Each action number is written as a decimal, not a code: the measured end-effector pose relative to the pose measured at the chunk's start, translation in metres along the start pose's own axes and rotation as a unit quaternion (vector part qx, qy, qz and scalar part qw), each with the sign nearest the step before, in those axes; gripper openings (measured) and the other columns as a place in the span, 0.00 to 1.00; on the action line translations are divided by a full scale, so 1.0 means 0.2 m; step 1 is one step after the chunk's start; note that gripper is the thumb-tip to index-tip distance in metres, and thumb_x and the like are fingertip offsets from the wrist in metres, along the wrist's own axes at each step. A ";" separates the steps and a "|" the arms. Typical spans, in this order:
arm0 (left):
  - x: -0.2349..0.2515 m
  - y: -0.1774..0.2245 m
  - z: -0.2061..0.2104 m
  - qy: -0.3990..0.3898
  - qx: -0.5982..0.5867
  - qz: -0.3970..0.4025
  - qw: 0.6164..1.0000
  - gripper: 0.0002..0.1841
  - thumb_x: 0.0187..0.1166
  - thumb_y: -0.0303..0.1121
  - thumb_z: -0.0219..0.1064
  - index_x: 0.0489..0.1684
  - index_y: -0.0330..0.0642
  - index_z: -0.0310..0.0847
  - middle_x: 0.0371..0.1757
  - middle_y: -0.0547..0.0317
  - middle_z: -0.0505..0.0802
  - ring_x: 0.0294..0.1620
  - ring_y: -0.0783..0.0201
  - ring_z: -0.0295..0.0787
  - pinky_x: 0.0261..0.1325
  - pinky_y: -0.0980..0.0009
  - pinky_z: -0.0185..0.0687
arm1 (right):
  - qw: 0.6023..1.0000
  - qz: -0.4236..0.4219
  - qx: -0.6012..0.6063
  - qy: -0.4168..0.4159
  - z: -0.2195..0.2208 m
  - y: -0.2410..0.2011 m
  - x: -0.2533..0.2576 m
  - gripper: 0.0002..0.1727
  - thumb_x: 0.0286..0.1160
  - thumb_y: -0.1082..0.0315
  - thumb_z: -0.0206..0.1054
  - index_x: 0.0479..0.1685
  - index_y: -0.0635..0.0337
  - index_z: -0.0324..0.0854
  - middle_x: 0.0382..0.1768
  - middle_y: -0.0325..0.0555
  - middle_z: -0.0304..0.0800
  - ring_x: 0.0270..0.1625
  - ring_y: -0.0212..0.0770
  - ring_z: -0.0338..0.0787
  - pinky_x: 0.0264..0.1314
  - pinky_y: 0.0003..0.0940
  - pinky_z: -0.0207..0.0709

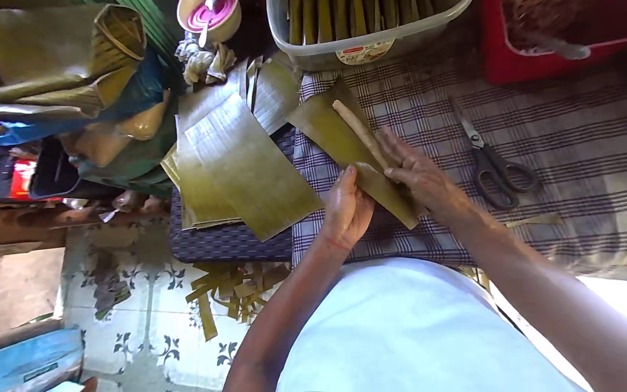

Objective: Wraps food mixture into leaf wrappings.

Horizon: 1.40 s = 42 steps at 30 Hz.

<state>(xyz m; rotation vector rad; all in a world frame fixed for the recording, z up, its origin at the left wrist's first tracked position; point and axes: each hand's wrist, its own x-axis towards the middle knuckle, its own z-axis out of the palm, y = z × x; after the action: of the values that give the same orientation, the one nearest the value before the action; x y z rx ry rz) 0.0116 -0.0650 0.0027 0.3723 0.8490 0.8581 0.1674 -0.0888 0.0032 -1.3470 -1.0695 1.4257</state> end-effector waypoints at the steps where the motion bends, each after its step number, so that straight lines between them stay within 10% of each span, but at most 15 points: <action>1: 0.00 0.01 -0.02 -0.003 0.009 -0.001 1.000 0.19 0.96 0.41 0.39 0.73 0.46 0.68 0.63 0.54 0.87 0.64 0.61 0.87 0.70 0.60 0.82 | 1.000 -0.003 -0.013 0.001 -0.02 0.00 0.02 0.38 0.86 0.77 0.50 0.97 0.54 0.45 0.94 0.42 0.54 0.90 0.32 0.63 0.88 0.32 0.62; 5: 0.05 0.09 -0.10 0.000 0.043 0.036 0.998 0.19 0.95 0.46 0.42 0.69 0.49 0.73 0.59 0.58 0.90 0.61 0.63 0.89 0.65 0.61 0.85 | 0.990 -0.034 -0.136 0.033 -0.15 -0.02 0.20 0.25 0.83 0.72 0.64 0.80 0.62 0.75 0.72 0.53 0.85 0.70 0.35 0.86 0.75 0.32 0.76; 9: 0.15 0.15 -0.06 0.085 0.023 0.065 0.994 0.20 0.96 0.46 0.41 0.71 0.46 0.70 0.57 0.56 0.89 0.59 0.62 0.89 0.63 0.60 0.85 | 0.956 -0.053 -0.287 -0.026 -0.15 -0.05 0.38 0.16 0.86 0.65 0.64 0.59 0.68 0.87 0.57 0.62 0.88 0.62 0.54 0.87 0.70 0.53 0.75; 15: 0.16 0.14 0.04 0.063 -0.037 0.047 0.996 0.23 0.96 0.49 0.36 0.65 0.48 0.73 0.52 0.58 0.90 0.55 0.64 0.89 0.59 0.62 0.86 | 0.983 -0.084 -0.162 0.031 0.10 -0.16 0.15 0.22 0.93 0.64 0.50 0.79 0.58 0.78 0.77 0.45 0.82 0.76 0.31 0.81 0.80 0.33 0.72; 18: 0.09 0.14 0.14 0.008 -0.127 -0.004 0.992 0.27 0.94 0.56 0.31 0.51 0.55 0.77 0.42 0.67 0.90 0.44 0.74 0.89 0.47 0.76 0.86 | 0.937 -0.219 -0.271 0.032 0.27 -0.07 0.09 0.27 0.93 0.67 0.46 0.88 0.61 0.67 0.90 0.49 0.63 0.95 0.52 0.54 0.96 0.54 0.42; 21: 0.07 0.11 0.11 -0.061 -0.093 0.021 0.994 0.25 0.93 0.56 0.33 0.66 0.58 0.75 0.57 0.67 0.89 0.60 0.71 0.87 0.62 0.69 0.84 | 0.923 -0.209 -0.320 0.045 0.19 -0.03 0.20 0.27 0.93 0.67 0.44 0.87 0.63 0.67 0.89 0.52 0.64 0.94 0.56 0.56 0.94 0.56 0.43; 24: 0.09 0.08 0.06 -0.054 -0.076 0.036 0.995 0.25 0.95 0.53 0.33 0.71 0.55 0.71 0.65 0.61 0.87 0.69 0.64 0.84 0.72 0.61 0.80 | 0.954 -0.114 -0.274 0.033 -0.07 -0.07 0.27 0.22 0.94 0.64 0.51 0.78 0.58 0.80 0.70 0.52 0.88 0.72 0.45 0.86 0.77 0.47 0.74; 29: 0.07 0.05 -0.02 0.070 -0.050 0.012 0.996 0.22 0.96 0.48 0.40 0.74 0.46 0.67 0.67 0.54 0.85 0.68 0.60 0.84 0.72 0.60 0.80 | 0.919 -0.036 -0.386 -0.078 -0.44 -0.11 0.09 0.07 0.80 0.70 0.70 0.45 0.63 0.89 0.38 0.54 0.90 0.43 0.50 0.90 0.52 0.57 0.81; 35: -0.04 -0.10 -0.11 -0.008 0.092 -0.109 0.990 0.20 0.96 0.37 0.42 0.67 0.30 0.72 0.56 0.42 0.91 0.56 0.51 0.93 0.66 0.53 0.88 | 0.905 0.091 -0.414 -0.045 -0.68 -0.15 -0.04 0.05 0.78 0.74 0.70 0.44 0.62 0.91 0.38 0.54 0.91 0.43 0.51 0.88 0.52 0.59 0.78; 42: -0.04 -0.09 -0.08 -0.090 0.176 -0.165 0.966 0.25 0.97 0.39 0.36 0.64 0.26 0.75 0.54 0.38 0.94 0.54 0.48 0.96 0.61 0.55 0.91 | 0.877 -0.063 -0.462 -0.113 -0.42 -0.22 0.20 0.09 0.82 0.72 0.64 0.44 0.60 0.92 0.36 0.52 0.92 0.41 0.51 0.91 0.49 0.58 0.80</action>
<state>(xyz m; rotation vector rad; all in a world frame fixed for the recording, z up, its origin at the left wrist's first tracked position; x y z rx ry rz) 0.0060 -0.0826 -0.0139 0.5907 0.8642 0.3563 0.2521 -0.0372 0.0316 -1.7114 -2.1192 0.9868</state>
